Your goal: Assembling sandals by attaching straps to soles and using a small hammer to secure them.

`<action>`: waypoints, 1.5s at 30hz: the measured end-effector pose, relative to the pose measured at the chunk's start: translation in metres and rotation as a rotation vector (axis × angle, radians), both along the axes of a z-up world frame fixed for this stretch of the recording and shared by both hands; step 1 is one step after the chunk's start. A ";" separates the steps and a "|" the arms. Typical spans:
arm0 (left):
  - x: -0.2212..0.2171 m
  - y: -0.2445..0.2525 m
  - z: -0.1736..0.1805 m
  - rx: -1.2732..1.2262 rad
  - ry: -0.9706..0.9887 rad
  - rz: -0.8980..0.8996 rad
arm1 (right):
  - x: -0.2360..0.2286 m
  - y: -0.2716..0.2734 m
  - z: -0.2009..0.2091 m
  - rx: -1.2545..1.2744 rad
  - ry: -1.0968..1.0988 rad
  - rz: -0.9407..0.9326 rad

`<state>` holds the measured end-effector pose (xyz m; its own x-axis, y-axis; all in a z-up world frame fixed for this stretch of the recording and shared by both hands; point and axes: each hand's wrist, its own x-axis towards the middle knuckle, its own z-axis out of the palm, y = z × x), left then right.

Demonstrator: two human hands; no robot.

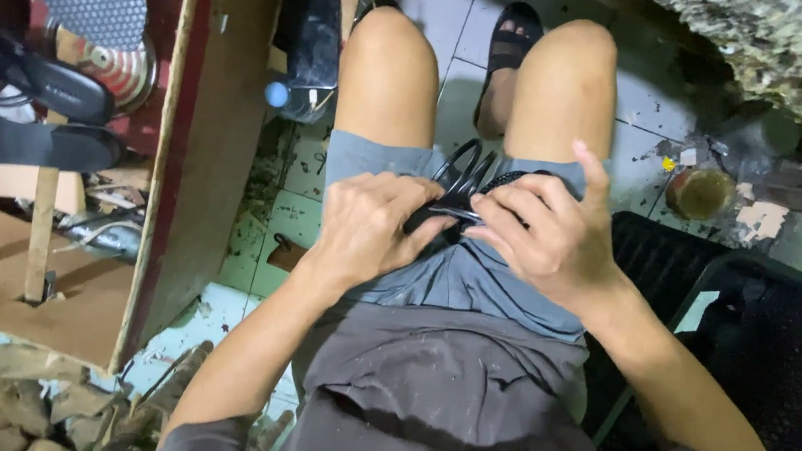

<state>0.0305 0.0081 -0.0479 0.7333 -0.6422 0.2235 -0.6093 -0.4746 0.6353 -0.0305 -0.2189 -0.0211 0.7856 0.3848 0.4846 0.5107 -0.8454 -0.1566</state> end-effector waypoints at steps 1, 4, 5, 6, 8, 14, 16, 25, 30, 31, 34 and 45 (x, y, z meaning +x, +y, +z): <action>-0.001 0.000 -0.001 0.005 -0.008 -0.004 | -0.001 0.001 0.000 0.022 0.009 0.004; 0.001 -0.001 -0.001 0.015 -0.035 -0.006 | 0.001 0.004 -0.005 0.056 0.007 0.017; 0.000 -0.001 -0.001 0.016 -0.049 -0.013 | 0.000 0.006 -0.006 0.062 0.003 0.017; -0.001 -0.001 -0.001 0.013 -0.050 -0.015 | 0.000 0.007 -0.005 0.059 0.001 0.014; -0.002 0.000 -0.002 0.010 -0.053 -0.020 | 0.001 0.008 -0.003 0.106 0.023 0.012; 0.001 -0.003 0.001 -0.008 -0.057 -0.015 | 0.005 -0.003 0.005 -0.031 0.006 0.031; 0.001 -0.003 0.000 0.001 -0.058 -0.015 | 0.005 0.007 0.002 -0.006 0.009 0.041; 0.004 0.001 -0.004 0.017 -0.060 -0.042 | 0.009 -0.001 0.009 0.128 0.130 0.053; 0.008 -0.001 0.007 0.045 -0.015 -0.032 | 0.011 -0.023 0.013 -0.010 0.045 0.150; 0.007 0.000 0.007 0.055 -0.014 -0.031 | 0.011 -0.023 0.011 -0.005 0.039 0.176; 0.013 -0.006 0.003 0.049 -0.020 -0.056 | 0.010 -0.025 0.007 -0.004 0.034 0.176; 0.007 -0.001 -0.006 0.058 -0.051 -0.052 | 0.011 -0.023 0.006 0.195 0.263 0.123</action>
<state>0.0375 0.0066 -0.0535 0.6875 -0.6918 0.2209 -0.6646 -0.4767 0.5754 -0.0198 -0.2420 -0.0149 0.8469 0.4046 0.3452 0.5275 -0.7213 -0.4488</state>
